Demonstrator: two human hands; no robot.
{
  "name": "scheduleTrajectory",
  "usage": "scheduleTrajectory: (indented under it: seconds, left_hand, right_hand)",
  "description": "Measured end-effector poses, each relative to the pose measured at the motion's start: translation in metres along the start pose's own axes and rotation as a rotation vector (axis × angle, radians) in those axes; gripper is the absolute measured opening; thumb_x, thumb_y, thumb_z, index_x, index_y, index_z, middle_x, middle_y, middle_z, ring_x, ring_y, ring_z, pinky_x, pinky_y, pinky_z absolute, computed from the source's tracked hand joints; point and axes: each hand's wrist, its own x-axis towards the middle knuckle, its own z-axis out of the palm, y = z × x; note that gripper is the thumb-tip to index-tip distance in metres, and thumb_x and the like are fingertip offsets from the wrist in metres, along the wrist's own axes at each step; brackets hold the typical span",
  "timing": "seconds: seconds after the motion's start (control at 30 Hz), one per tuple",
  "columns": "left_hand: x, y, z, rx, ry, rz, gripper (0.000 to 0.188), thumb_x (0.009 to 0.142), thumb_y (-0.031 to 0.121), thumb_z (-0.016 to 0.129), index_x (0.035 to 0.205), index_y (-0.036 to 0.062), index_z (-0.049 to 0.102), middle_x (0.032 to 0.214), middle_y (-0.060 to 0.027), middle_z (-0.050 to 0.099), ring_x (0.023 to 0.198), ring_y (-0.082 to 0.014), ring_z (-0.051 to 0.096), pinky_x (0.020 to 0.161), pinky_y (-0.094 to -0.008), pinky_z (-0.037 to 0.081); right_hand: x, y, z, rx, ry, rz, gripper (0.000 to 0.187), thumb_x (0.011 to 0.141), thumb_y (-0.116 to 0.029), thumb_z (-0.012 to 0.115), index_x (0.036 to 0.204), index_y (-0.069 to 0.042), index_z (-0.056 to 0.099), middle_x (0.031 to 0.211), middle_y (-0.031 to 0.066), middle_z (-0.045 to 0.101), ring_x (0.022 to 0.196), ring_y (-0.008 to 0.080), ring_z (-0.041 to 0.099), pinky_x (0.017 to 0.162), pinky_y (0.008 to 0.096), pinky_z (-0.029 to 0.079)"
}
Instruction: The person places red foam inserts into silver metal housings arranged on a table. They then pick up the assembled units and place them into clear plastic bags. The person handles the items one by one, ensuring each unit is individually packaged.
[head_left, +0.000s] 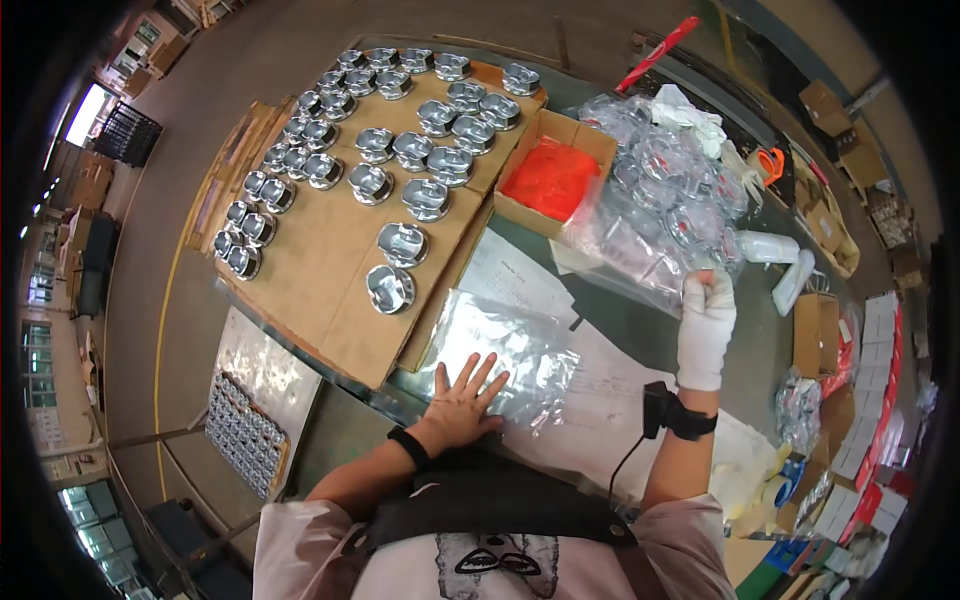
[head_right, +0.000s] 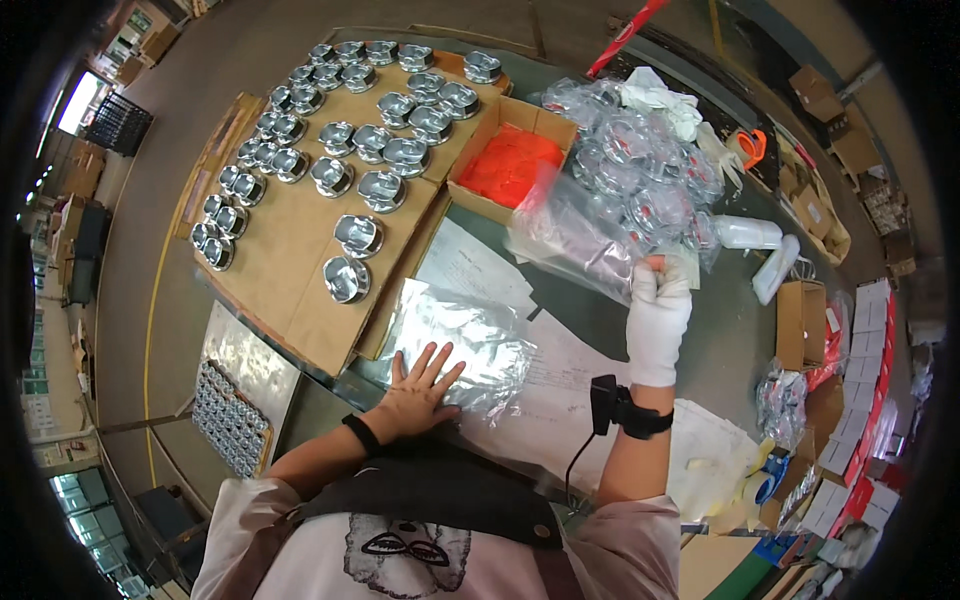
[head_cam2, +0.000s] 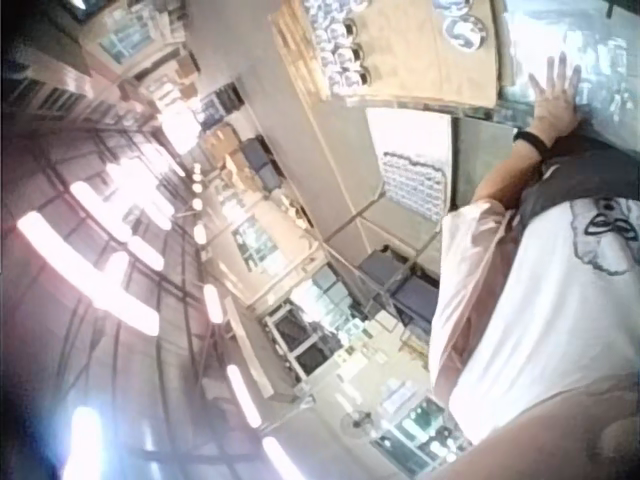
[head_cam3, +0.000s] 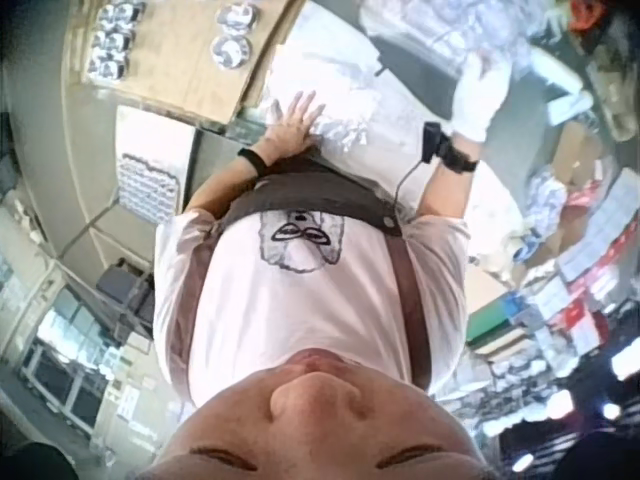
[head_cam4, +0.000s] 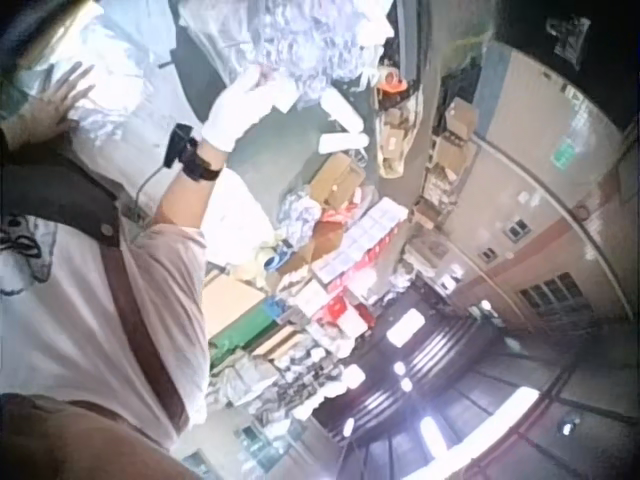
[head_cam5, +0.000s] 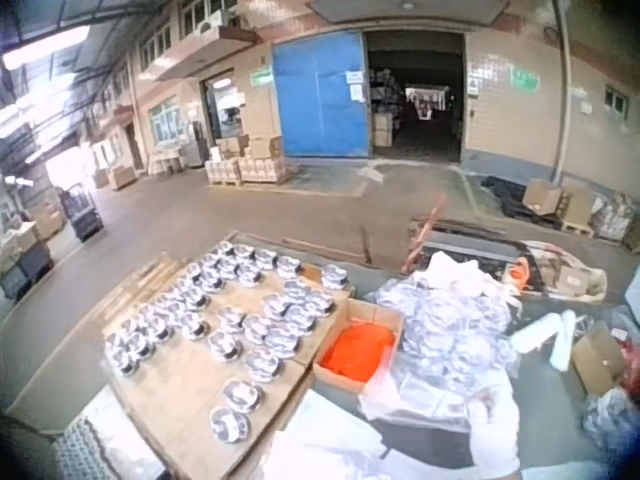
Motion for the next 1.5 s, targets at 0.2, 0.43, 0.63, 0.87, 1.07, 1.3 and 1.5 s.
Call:
scheduleTrajectory:
  seconds: [0.2, 0.43, 0.63, 0.87, 1.07, 1.3, 1.5]
  left_hand:
    - [0.004, -0.006, -0.003, -0.091, 0.131, 0.046, 0.068, 0.092, 0.047, 0.057, 0.149, 0.0201, 0.031, 0.159, -0.0117, 0.016, 0.146, -0.0325, 0.017, 0.105, -0.071, 0.018]
    - [0.002, -0.054, -0.025, -1.314, 0.54, -0.213, 0.067, 0.1, 0.049, 0.039, 0.147, 0.0034, 0.028, 0.14, -0.0217, 0.046, 0.121, -0.0326, 0.053, 0.098, -0.0417, 0.044]
    - [-0.016, -0.062, -0.054, -1.881, 0.174, -0.516, 0.082, 0.095, 0.062, 0.043, 0.146, 0.001, 0.025, 0.105, -0.0151, 0.067, 0.085, -0.0234, 0.067, 0.071, -0.0359, 0.053]
    - [-0.024, -0.05, -0.021, -0.625, 0.36, -0.385, 0.047, 0.086, 0.019, 0.067, 0.126, 0.006, 0.044, 0.081, -0.0141, 0.067, 0.07, -0.0327, 0.066, 0.064, -0.0439, 0.053]
    - [-0.026, -0.045, -0.01, -0.453, 0.448, -0.449, 0.037, 0.081, 0.015, 0.07, 0.114, 0.0044, 0.055, 0.08, -0.0138, 0.061, 0.074, -0.0323, 0.062, 0.065, -0.0418, 0.049]
    - [0.02, -0.01, -0.06, -0.34, 0.644, -0.081, 0.062, 0.082, 0.03, 0.071, 0.133, 0.0039, 0.046, 0.133, -0.0232, 0.044, 0.121, -0.0405, 0.045, 0.095, -0.0502, 0.04]
    - [0.047, 0.006, -0.053, -0.158, 0.139, 0.018, 0.098, 0.075, 0.065, 0.066, 0.15, 0.0128, 0.029, 0.156, -0.0188, 0.018, 0.145, -0.0397, 0.014, 0.107, -0.0666, 0.02]
  right_hand:
    - [-0.057, -0.054, -0.007, 0.548, -0.038, 0.328, 0.007, 0.096, -0.013, 0.058, 0.093, -0.008, 0.055, 0.072, -0.0047, 0.05, 0.062, 0.0039, 0.044, 0.054, 0.0216, 0.039]
    - [-0.124, -0.002, 0.028, -0.094, -0.286, 0.452, 0.014, 0.098, -0.021, 0.055, 0.098, -0.007, 0.057, 0.073, 0.0056, 0.061, 0.062, 0.0146, 0.06, 0.057, 0.032, 0.049]
    - [-0.153, 0.077, 0.067, -0.492, -0.272, 0.159, 0.018, 0.093, -0.024, 0.056, 0.099, -0.007, 0.058, 0.078, 0.0143, 0.063, 0.073, 0.0318, 0.064, 0.068, 0.0414, 0.05]
    - [-0.112, 0.061, 0.072, -0.665, -0.305, 0.057, 0.036, 0.086, -0.036, 0.065, 0.108, -0.007, 0.061, 0.097, 0.021, 0.066, 0.083, 0.0399, 0.066, 0.075, 0.0447, 0.052]
    - [0.044, -0.032, 0.103, -0.402, -0.598, -0.044, 0.041, 0.083, -0.032, 0.067, 0.112, -0.005, 0.063, 0.106, 0.0209, 0.066, 0.096, 0.0368, 0.065, 0.082, 0.0414, 0.051]
    - [0.011, 0.052, 0.13, -0.614, -1.123, 0.058, 0.028, 0.086, -0.025, 0.061, 0.103, -0.003, 0.066, 0.095, 0.0179, 0.069, 0.09, 0.0315, 0.068, 0.079, 0.0389, 0.053]
    - [-0.06, 0.047, 0.067, -0.354, -1.297, 0.204, 0.024, 0.091, -0.022, 0.057, 0.099, 0.0, 0.065, 0.092, 0.0179, 0.067, 0.082, 0.0303, 0.066, 0.075, 0.0398, 0.053]
